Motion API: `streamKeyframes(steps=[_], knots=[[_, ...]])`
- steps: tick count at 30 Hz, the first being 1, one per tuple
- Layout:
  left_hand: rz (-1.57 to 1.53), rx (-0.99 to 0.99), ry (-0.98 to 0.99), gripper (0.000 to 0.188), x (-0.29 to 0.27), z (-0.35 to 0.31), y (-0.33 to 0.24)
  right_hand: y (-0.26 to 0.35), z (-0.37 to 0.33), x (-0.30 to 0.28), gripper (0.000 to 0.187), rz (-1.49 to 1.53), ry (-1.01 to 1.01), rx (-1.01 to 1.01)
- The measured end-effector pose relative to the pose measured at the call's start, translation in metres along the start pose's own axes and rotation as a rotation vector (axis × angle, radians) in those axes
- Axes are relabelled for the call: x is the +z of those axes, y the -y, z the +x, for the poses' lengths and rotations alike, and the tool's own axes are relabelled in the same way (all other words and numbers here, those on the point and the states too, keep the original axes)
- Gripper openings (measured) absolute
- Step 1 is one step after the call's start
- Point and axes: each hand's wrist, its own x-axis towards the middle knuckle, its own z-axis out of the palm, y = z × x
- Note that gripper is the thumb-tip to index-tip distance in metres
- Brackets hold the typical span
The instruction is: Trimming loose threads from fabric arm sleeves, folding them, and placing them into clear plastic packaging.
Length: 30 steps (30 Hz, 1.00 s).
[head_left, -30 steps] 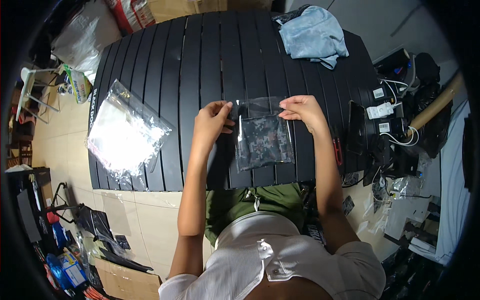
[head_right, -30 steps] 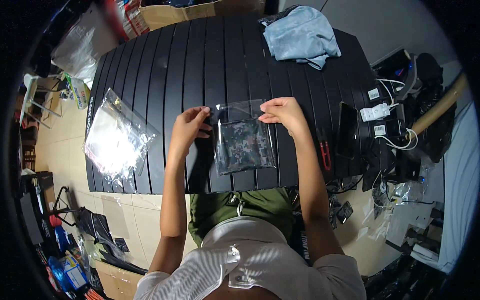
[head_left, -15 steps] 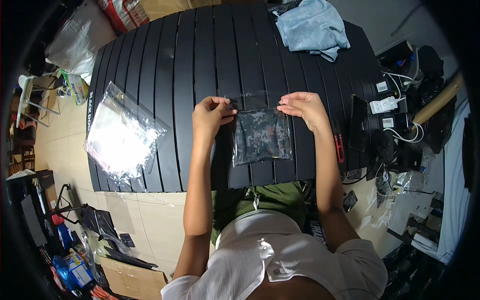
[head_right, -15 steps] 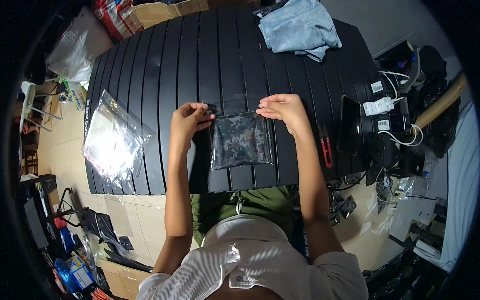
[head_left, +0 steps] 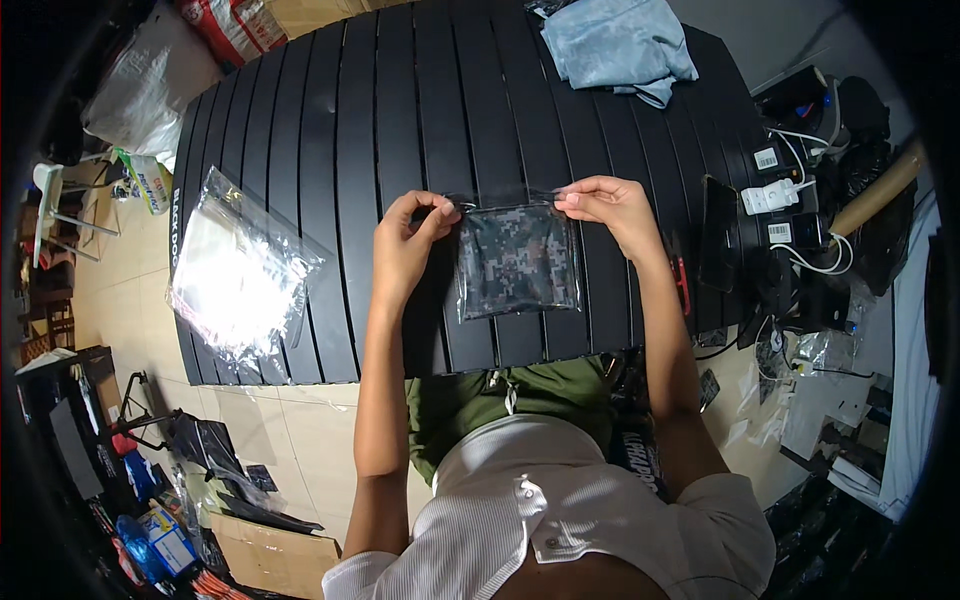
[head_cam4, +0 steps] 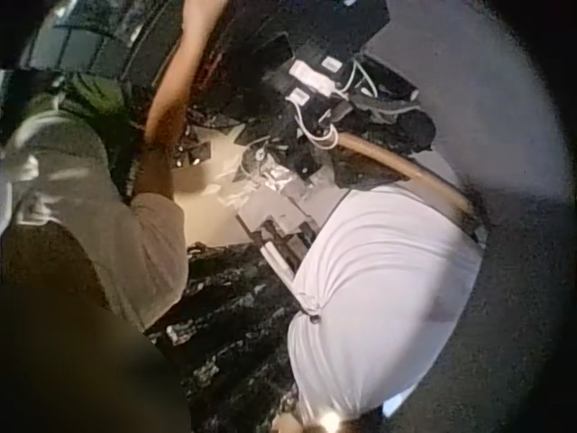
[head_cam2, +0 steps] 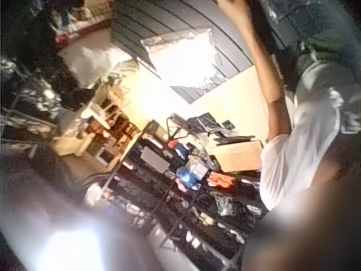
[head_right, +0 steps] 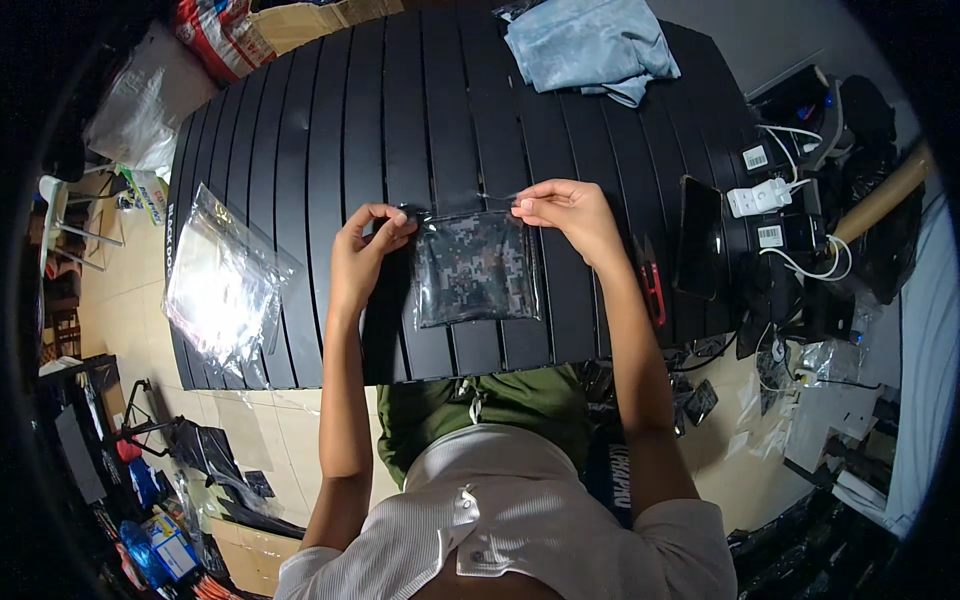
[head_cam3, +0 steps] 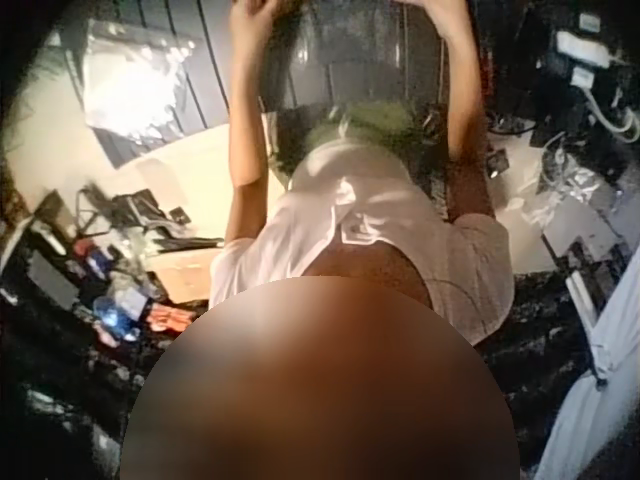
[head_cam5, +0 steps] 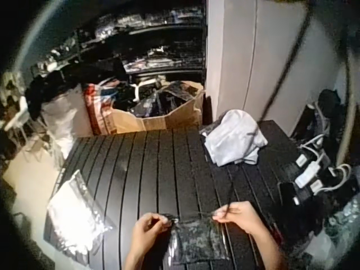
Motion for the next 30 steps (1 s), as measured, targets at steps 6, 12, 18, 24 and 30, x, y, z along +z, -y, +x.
streamKeyframes(steps=[6,12,18,24,30], knots=[[0.182,0.266,0.132,0.006,-0.008,0.0,0.002,-0.003,-0.007,-0.01,0.012,-0.073,0.088,-0.112],[0.366,0.434,0.329,0.008,-0.02,0.004,0.002,-0.005,-0.014,-0.017,0.012,-0.207,0.107,-0.196],[0.542,0.561,0.44,0.008,-0.023,0.008,-0.01,0.001,-0.026,-0.014,0.014,-0.464,0.084,-0.336],[0.67,0.739,0.481,0.011,-0.029,0.013,0.001,-0.001,-0.029,-0.013,0.015,-0.641,0.084,-0.536],[0.99,0.866,0.49,0.011,-0.032,0.014,0.001,-0.004,-0.034,-0.009,0.016,-0.781,0.077,-0.636]])
